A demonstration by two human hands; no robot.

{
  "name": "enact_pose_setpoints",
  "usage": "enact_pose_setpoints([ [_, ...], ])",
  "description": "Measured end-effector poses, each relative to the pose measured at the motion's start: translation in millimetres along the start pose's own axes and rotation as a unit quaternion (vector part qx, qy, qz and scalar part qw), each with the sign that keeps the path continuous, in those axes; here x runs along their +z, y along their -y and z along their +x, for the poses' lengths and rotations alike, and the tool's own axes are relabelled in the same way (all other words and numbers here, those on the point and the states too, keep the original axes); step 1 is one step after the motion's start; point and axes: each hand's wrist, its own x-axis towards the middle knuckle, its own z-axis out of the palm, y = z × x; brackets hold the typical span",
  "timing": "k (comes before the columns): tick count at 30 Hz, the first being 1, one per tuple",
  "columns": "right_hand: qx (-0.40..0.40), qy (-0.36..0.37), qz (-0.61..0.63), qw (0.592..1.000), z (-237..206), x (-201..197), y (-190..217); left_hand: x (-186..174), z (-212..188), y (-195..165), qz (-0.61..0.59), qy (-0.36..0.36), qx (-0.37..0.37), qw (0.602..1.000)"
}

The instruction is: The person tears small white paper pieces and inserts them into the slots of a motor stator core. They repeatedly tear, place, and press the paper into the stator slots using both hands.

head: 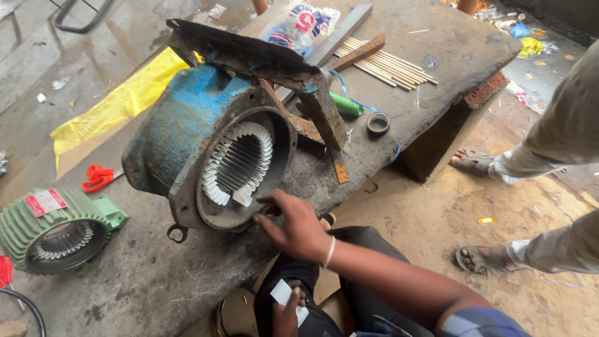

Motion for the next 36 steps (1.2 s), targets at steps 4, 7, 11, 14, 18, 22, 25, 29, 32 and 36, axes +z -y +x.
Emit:
enact_pose_setpoints([
  [4, -0.042, 0.027, -0.034, 0.998, -22, 2, -2, 0, -6, -3, 0.016, -0.001, -0.024, 1.0],
  [7, -0.078, 0.023, -0.04, 0.996, -24, 7, -3, 0, -8, -4, 0.018, -0.004, -0.02, 1.0],
  [11, -0.087, 0.019, -0.044, 0.995, -25, 11, -2, 0, -8, -3, -0.003, 0.018, 0.018, 1.0],
  [14, -0.061, 0.018, -0.068, 0.996, -26, 14, -1, -1, -9, -3, 0.021, 0.014, 0.016, 1.0],
  [18, -0.103, 0.017, -0.115, 0.988, -19, 15, -4, -4, -10, -3, 0.031, 0.018, 0.008, 0.999],
  [22, -0.119, 0.046, -0.148, 0.981, -12, 12, -6, -5, -9, -2, 0.028, 0.03, 0.01, 0.999],
  [25, -0.107, 0.049, -0.126, 0.985, -11, 13, -4, -6, -7, 2, 0.029, 0.031, 0.013, 0.999],
  [29, -0.091, 0.052, -0.113, 0.988, -9, 16, -2, -9, -5, 6, 0.031, 0.03, 0.006, 0.999],
  [32, -0.075, 0.049, -0.124, 0.988, -6, 17, -2, -9, -5, 8, 0.021, 0.04, 0.017, 0.999],
  [36, -0.084, 0.037, -0.115, 0.989, -9, 16, -1, -11, -6, 7, -0.072, 0.02, -0.014, 0.997],
])
